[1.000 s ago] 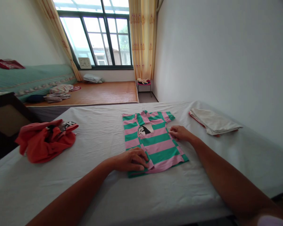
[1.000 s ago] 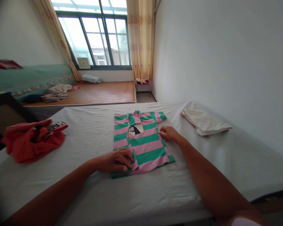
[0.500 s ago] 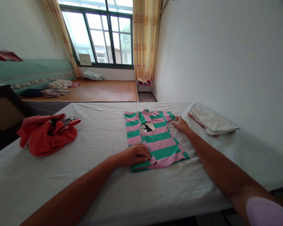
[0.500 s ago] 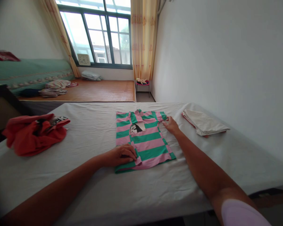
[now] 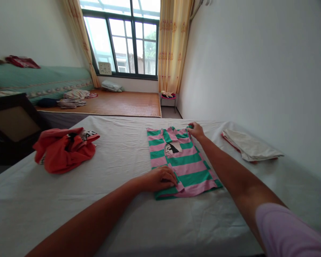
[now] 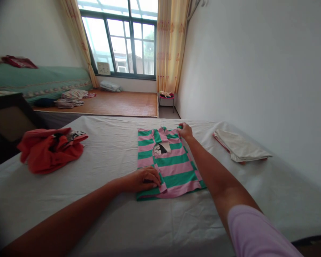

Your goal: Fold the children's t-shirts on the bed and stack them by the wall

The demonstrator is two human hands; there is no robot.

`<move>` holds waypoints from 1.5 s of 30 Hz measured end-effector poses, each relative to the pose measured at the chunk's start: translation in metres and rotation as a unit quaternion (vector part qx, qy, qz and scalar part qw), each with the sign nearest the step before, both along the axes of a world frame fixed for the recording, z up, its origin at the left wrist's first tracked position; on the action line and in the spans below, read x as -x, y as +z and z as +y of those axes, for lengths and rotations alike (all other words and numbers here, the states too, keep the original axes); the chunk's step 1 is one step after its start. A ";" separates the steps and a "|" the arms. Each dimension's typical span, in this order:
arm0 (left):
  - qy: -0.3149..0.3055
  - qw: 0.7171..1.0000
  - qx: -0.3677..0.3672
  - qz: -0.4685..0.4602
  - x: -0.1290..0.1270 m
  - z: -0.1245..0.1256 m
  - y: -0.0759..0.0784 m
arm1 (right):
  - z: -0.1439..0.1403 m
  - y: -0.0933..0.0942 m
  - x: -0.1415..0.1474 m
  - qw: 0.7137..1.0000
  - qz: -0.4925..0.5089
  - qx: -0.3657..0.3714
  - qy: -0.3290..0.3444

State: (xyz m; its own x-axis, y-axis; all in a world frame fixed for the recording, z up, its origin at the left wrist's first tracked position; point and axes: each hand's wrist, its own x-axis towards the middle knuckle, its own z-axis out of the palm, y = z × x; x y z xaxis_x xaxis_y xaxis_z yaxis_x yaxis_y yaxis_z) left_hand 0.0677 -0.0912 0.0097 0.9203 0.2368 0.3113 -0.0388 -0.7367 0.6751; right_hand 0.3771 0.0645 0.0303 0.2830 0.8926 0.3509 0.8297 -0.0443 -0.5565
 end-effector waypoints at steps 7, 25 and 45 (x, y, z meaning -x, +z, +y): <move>0.003 1.000 0.001 0.017 0.001 -0.002 0.005 | -0.007 0.028 0.101 0.932 0.232 0.009 0.278; -0.016 1.000 0.007 0.006 -0.002 -0.001 0.005 | -0.173 -0.003 0.020 0.927 -0.109 0.163 0.320; 0.127 0.980 -0.147 0.050 0.001 -0.022 0.021 | -0.160 0.013 0.053 0.898 0.224 0.145 0.351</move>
State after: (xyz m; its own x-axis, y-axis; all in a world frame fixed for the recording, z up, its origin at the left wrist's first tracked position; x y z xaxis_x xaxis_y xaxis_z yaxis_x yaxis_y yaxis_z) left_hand 0.0669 -0.1136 0.0303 0.8733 0.3751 0.3109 0.2265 -0.8776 0.4225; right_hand 0.3244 -0.0952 0.0433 -0.3303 0.9415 0.0672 0.4052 0.2058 -0.8908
